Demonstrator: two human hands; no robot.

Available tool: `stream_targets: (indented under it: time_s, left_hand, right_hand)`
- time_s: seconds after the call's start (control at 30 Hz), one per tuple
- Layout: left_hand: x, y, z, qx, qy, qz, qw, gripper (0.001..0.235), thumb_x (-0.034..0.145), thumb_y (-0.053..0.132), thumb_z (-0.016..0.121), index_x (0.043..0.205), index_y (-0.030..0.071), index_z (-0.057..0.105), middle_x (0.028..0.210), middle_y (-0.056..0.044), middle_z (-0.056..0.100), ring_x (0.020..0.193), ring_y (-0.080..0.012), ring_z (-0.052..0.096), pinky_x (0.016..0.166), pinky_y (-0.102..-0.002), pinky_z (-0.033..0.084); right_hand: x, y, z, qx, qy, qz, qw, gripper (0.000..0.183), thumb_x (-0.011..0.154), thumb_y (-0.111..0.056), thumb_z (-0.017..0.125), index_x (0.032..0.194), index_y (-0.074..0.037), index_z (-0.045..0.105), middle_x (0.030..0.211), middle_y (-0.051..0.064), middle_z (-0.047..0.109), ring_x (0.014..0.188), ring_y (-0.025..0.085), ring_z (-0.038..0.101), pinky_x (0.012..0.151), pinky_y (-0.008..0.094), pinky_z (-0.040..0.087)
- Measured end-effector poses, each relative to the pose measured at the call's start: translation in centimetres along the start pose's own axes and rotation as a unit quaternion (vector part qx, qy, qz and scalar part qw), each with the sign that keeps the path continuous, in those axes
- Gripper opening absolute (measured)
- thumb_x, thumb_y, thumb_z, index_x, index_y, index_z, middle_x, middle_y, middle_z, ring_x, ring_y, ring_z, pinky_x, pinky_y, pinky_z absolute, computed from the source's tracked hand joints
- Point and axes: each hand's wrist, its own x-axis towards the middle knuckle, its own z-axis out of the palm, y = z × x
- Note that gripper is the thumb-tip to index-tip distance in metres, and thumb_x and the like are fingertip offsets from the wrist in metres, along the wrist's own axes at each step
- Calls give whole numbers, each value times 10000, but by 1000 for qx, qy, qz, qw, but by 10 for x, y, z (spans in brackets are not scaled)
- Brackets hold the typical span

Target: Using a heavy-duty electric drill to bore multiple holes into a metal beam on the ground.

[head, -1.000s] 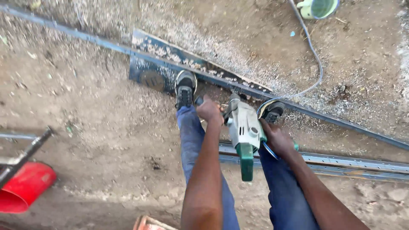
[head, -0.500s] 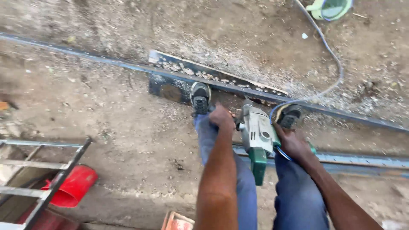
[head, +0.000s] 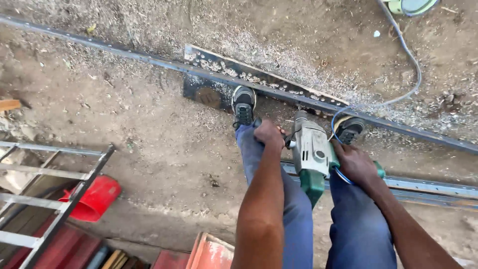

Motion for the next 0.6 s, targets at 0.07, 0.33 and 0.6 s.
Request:
stream_targets:
  time_s: [0.07, 0.33, 0.6]
  left_hand:
    - [-1, 14, 0, 45, -6, 21, 999, 119, 918, 132, 667, 938, 159, 782, 844, -70, 782, 846, -331, 753, 693, -493, 466]
    - [1, 33, -10, 169, -10, 79, 982, 131, 882, 167, 663, 953, 150, 772, 887, -90, 769, 899, -349, 737, 739, -527, 483]
    - [-2, 42, -12, 290, -13, 101, 951, 170, 846, 202, 659, 968, 142, 762, 929, -111, 756, 952, -368, 722, 785, -561, 500]
  right_hand:
    - [6, 16, -6, 8, 11, 6, 1000, 766, 842, -265, 574, 1563, -150, 341, 1331, 227, 635, 1169, 524, 644, 930, 635, 555]
    - [3, 16, -27, 32, 52, -5, 998, 719, 835, -290, 590, 1522, -159, 423, 1290, 230, 656, 1095, 541, 664, 887, 657, 551]
    - [-3, 10, -31, 5, 75, -25, 997, 702, 850, -322, 605, 1522, -181, 459, 1223, 233, 681, 1075, 543, 670, 887, 667, 556]
